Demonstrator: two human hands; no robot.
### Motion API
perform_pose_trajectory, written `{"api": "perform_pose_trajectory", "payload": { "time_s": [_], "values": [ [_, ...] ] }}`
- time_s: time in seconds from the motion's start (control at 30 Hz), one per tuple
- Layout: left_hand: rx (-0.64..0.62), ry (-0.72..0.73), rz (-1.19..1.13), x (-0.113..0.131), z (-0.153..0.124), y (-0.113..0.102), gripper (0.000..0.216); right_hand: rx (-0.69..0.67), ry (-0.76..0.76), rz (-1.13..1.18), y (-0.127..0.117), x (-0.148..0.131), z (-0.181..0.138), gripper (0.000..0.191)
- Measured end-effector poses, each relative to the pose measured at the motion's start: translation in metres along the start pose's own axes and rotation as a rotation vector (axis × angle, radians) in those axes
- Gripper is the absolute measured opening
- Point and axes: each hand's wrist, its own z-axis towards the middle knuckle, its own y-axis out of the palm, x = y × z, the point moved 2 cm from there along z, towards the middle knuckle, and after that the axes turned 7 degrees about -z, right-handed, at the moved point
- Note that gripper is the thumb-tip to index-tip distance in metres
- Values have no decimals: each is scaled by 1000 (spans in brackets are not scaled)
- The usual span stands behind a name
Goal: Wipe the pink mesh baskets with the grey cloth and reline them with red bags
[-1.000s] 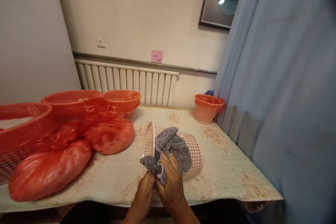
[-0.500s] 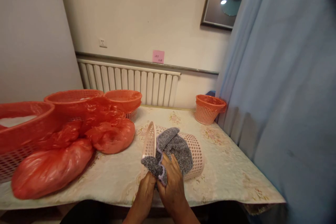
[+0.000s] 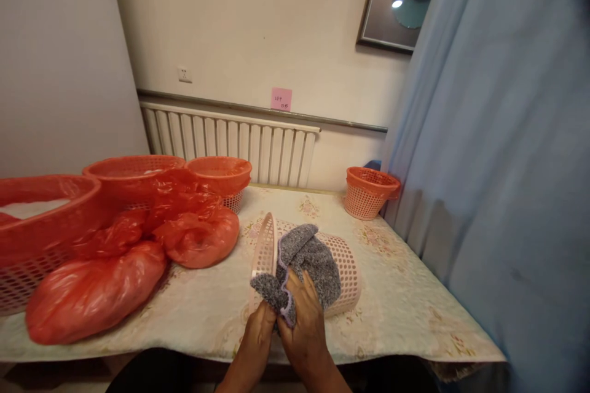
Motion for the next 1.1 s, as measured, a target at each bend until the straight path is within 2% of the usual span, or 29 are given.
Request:
{"api": "perform_pose_trajectory", "payload": {
  "time_s": [0.83,1.1],
  "values": [
    [4,10,13,-4,-1,-2,51,11,-14,-23,1,-1,-3,56],
    [-7,-15,-4,2,-1,-2,53,20,-19,-27,1,-2,-2,57]
  ]
}}
